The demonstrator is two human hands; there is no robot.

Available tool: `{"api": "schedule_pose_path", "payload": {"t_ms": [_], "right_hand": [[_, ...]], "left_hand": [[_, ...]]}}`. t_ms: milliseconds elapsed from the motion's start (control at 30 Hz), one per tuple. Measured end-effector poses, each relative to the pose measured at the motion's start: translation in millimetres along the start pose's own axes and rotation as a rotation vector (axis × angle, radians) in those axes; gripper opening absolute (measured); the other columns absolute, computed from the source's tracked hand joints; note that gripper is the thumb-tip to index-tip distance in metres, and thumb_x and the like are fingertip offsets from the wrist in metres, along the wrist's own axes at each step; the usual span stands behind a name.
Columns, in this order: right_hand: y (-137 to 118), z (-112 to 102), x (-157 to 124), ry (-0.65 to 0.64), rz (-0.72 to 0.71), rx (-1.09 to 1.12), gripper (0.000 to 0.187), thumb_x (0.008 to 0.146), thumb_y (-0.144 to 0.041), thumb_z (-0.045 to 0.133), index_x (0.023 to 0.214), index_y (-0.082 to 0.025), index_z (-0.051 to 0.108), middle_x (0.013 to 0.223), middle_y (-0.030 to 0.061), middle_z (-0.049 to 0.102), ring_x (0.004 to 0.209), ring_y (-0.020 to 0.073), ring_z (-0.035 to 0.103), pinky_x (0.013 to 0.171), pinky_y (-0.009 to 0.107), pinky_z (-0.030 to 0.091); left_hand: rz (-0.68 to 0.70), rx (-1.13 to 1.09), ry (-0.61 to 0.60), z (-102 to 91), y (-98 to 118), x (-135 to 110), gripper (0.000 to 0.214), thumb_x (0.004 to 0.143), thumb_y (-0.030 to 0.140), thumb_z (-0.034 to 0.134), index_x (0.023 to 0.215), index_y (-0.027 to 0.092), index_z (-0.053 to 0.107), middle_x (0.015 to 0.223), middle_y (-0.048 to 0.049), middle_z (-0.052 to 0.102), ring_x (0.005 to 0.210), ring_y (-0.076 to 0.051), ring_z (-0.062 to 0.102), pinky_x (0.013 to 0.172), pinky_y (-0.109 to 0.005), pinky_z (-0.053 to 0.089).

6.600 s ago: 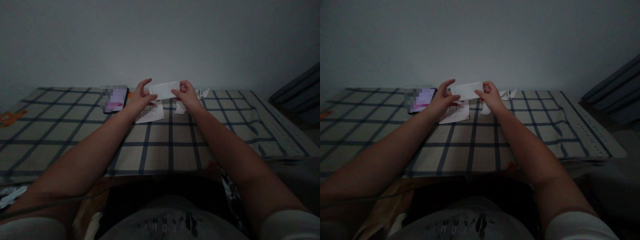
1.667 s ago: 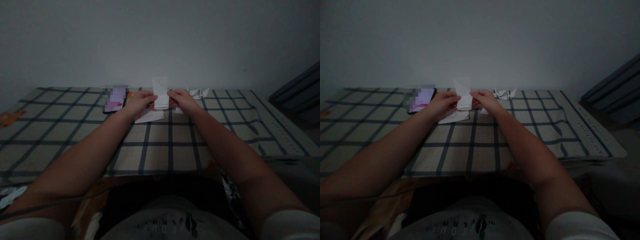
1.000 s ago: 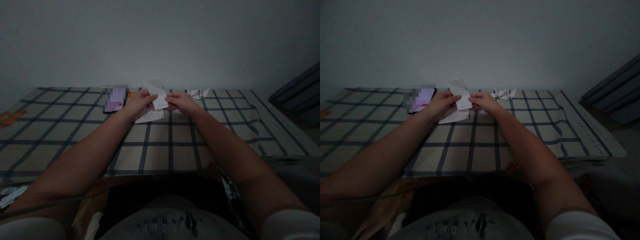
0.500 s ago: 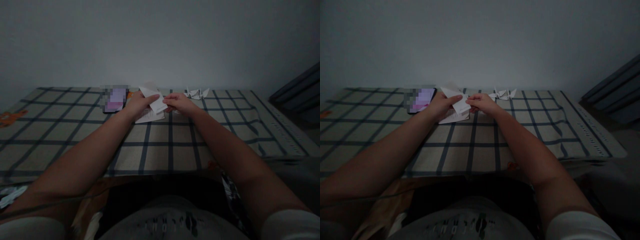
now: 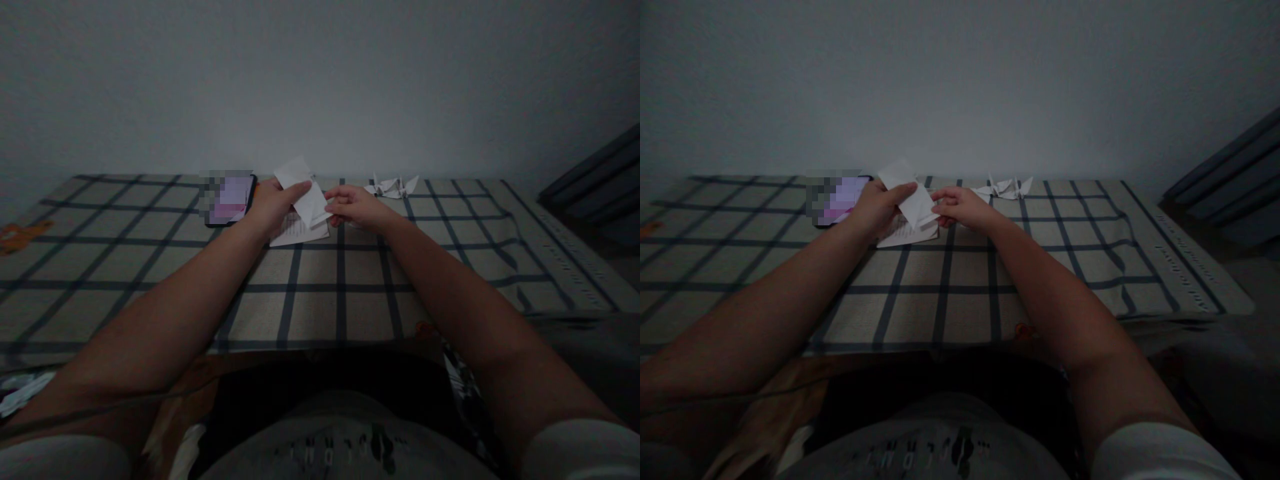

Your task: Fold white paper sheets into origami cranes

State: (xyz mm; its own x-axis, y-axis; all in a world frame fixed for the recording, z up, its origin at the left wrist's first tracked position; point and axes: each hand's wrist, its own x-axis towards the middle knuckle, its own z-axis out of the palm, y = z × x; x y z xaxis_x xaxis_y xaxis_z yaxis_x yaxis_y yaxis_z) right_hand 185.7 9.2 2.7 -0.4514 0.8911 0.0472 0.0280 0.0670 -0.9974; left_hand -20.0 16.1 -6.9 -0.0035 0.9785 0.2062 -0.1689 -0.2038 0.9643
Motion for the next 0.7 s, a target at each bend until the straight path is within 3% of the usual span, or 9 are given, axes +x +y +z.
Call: {"api": "schedule_pose_path", "payload": {"t_ms": [300, 533, 667, 700], "right_hand": [[1.6, -3.4, -0.5, -0.088, -0.047, -0.041, 0.029, 0.085, -0.008, 0.076, 0.112, -0.014, 0.067, 0.063, -0.0043, 0.070, 0.057, 0.0114, 0.068, 0.059, 0.020, 0.056], [1.6, -2.8, -0.5, -0.095, -0.069, -0.037, 0.026, 0.086, -0.008, 0.076, 0.110, -0.013, 0.069, 0.060, -0.0051, 0.067, 0.056, 0.0106, 0.066, 0.057, 0.019, 0.054], [-2.2, 0.3, -1.5, -0.028, -0.025, 0.008, 0.004, 0.096, -0.017, 0.071, 0.097, -0.014, 0.069, 0.063, -0.0034, 0.068, 0.054, 0.0086, 0.064, 0.056, 0.018, 0.054], [-3.5, 1.1, -1.8, -0.008, -0.019, 0.020, 0.005, 0.098, -0.018, 0.069, 0.094, -0.014, 0.069, 0.064, -0.0026, 0.069, 0.054, 0.0084, 0.064, 0.056, 0.018, 0.054]], "left_hand": [[-0.006, -0.039, 0.046, 1.9, 4.1, -0.2, 0.035, 0.069, 0.039, 0.086, 0.089, 0.017, 0.068, 0.087, -0.0062, 0.076, 0.077, -0.022, 0.075, 0.081, -0.038, 0.065], [-0.009, -0.060, 0.104, 1.8, 1.6, 3.5, 0.033, 0.073, 0.040, 0.086, 0.088, 0.017, 0.068, 0.081, -0.0056, 0.075, 0.070, -0.020, 0.074, 0.075, -0.036, 0.066], [-0.068, -0.014, -0.009, 1.1, 3.7, -2.0, 0.038, 0.071, 0.043, 0.090, 0.090, 0.016, 0.071, 0.084, -0.0069, 0.078, 0.075, -0.022, 0.076, 0.078, -0.036, 0.066], [-0.078, -0.012, -0.056, 1.4, 4.6, -4.4, 0.040, 0.070, 0.043, 0.091, 0.091, 0.015, 0.072, 0.086, -0.0072, 0.079, 0.077, -0.022, 0.077, 0.080, -0.037, 0.067]]}}
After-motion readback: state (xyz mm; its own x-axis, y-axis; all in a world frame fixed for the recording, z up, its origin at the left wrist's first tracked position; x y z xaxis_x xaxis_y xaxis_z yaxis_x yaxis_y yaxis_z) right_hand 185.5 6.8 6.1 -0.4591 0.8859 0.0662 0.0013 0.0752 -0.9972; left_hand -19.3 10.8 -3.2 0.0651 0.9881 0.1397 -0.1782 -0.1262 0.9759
